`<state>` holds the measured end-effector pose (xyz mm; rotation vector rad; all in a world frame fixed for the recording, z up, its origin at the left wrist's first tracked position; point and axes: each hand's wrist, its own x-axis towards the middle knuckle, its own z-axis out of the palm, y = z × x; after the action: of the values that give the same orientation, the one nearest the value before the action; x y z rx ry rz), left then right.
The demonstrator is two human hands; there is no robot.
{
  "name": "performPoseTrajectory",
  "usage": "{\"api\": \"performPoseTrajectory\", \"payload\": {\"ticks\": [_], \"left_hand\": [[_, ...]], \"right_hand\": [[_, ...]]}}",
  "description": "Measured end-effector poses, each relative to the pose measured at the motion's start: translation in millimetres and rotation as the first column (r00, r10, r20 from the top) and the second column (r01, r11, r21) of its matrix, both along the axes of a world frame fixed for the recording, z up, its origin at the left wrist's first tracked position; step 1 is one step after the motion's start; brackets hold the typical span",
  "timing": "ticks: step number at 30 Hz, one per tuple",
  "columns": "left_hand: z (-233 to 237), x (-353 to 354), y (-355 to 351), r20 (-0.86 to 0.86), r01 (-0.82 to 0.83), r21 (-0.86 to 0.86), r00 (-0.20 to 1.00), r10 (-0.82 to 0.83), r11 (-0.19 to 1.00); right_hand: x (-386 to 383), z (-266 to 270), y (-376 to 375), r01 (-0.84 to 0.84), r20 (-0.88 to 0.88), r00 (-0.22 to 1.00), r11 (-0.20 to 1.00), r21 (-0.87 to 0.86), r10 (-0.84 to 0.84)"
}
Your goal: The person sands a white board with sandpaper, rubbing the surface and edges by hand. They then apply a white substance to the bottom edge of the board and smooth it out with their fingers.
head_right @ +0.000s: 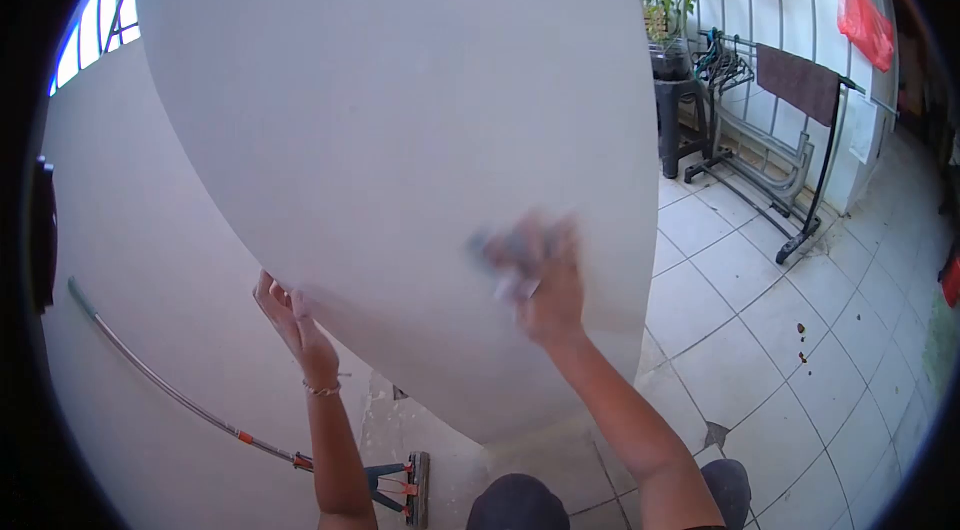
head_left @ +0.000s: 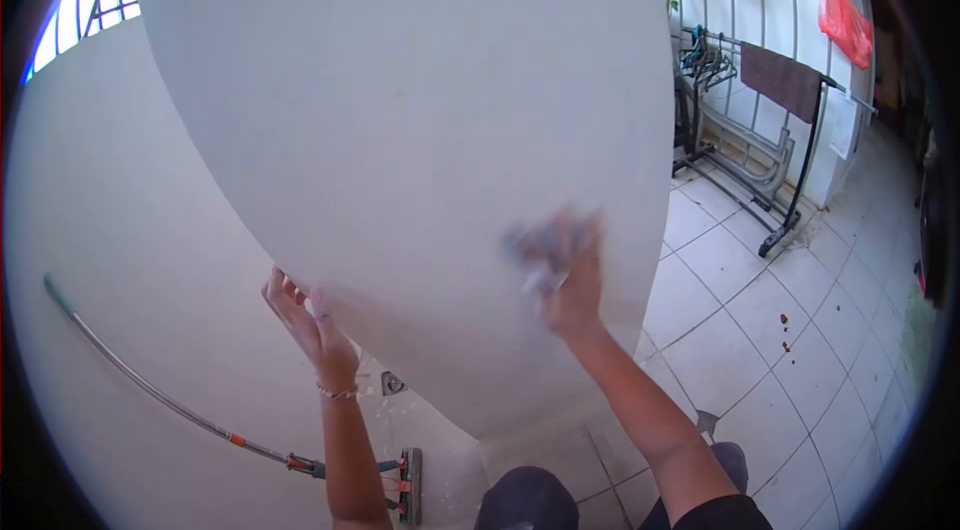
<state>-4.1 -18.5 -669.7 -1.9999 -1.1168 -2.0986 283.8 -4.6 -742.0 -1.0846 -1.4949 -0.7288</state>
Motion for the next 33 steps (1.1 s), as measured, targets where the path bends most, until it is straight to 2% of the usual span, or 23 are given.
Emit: {"api": "performPoseTrajectory", "payload": {"ticks": [1,3,5,7,8,9,11,13,15,16,17,19,21,22,24,25,27,29,30,31,33], "left_hand": [[0.5,-2.8,-3.8,0.011,0.093,-0.062,0.996,-0.092,0.994],[6.6,8.2,-14.4,0.040,0.169,-0.062,0.985,-0.167,0.984],[10.0,2.1,-21.5,0.071,0.193,-0.066,0.980,-0.188,0.979],[16.8,-7.1,-17.4,0.106,0.195,-0.053,0.976,-0.189,0.979],[22.7,-7.3,-17.3,0.142,0.155,-0.030,0.978,-0.149,0.987],[30.9,-7.3,-18.8,0.181,0.114,-0.013,0.977,-0.110,0.993],[41.8,-12.0,-25.3,0.236,0.049,0.029,0.970,-0.054,0.998],[50.2,-16.5,-31.8,0.266,0.002,0.083,0.964,-0.024,0.997],[45.3,-27.0,-36.4,0.273,-0.041,0.099,0.962,0.013,0.994],[37.3,-35.2,-35.5,0.276,-0.052,0.115,0.961,0.019,0.992],[32.7,-41.6,-33.6,0.268,-0.063,0.124,0.963,0.027,0.990],[30.6,-37.2,-34.9,0.360,-0.192,0.173,0.925,0.120,0.966],[42.4,-31.9,-34.4,0.439,-0.315,0.251,0.880,0.182,0.915],[51.2,-31.0,-36.3,0.449,-0.341,0.313,0.876,0.178,0.887],[66.1,-23.3,-44.7,0.478,-0.376,0.412,0.865,0.154,0.830],[71.6,-19.3,-45.6,0.498,-0.377,0.378,0.853,0.158,0.846],[76.0,-12.2,-50.8,0.560,-0.381,0.307,0.813,0.158,0.872],[57.3,-20.1,-50.9,0.602,-0.290,0.203,0.790,0.114,0.935],[42.9,-28.2,-51.8,0.614,-0.243,0.152,0.783,0.102,0.958],[27.4,-39.0,-54.9,0.597,-0.258,0.119,0.790,0.138,0.959],[-2.9,-60.7,-57.9,0.561,-0.267,0.053,0.805,0.192,0.962]], "right_hand": [[14.5,36.8,1.5,0.053,-0.227,0.973,0.996,0.068,-0.037],[14.8,114.0,16.3,0.155,-0.404,0.913,0.966,0.209,-0.059],[-28.2,170.7,10.5,0.214,-0.417,0.901,0.959,0.185,-0.120],[-82.8,178.4,-4.3,0.039,-0.163,0.986,0.994,0.104,-0.021],[-104.4,163.9,-8.9,-0.017,0.072,0.997,0.998,0.065,0.012],[-121.0,140.1,-10.0,-0.059,0.302,0.952,0.998,0.010,0.053],[-111.1,80.0,-0.8,-0.189,0.590,0.776,0.974,-0.123,0.224],[-45.0,38.7,11.1,-0.149,0.554,0.812,0.983,-0.104,0.182],[11.8,55.2,-3.0,0.035,0.273,0.961,0.999,0.007,-0.035],[13.8,79.8,0.0,0.072,0.044,0.996,0.992,0.101,-0.077],[13.7,107.0,4.8,0.129,-0.201,0.975,0.976,0.175,-0.092],[-24.4,172.8,24.2,0.359,-0.561,0.794,0.926,0.121,-0.234],[-74.7,226.0,18.6,0.213,-0.349,0.931,0.933,0.289,-0.105],[-108.8,233.1,6.9,0.120,-0.178,0.981,0.961,0.250,-0.076],[-152.7,205.5,-7.4,-0.019,0.134,0.991,0.988,0.152,-0.001],[-164.4,177.8,-5.2,-0.063,0.260,0.965,0.992,0.111,0.033],[-171.9,96.2,-10.6,-0.142,0.408,0.896,0.983,-0.114,0.177],[-162.4,-4.4,-18.4,-0.167,0.498,0.820,0.950,-0.263,0.282],[-144.7,-52.9,-17.1,-0.117,0.566,0.779,0.950,-0.290,0.269],[-133.1,-78.4,-14.7,-0.065,0.628,0.735,0.949,-0.310,0.255],[-127.9,-59.1,-10.5,-0.132,0.573,0.766,0.943,-0.305,0.293]]}}
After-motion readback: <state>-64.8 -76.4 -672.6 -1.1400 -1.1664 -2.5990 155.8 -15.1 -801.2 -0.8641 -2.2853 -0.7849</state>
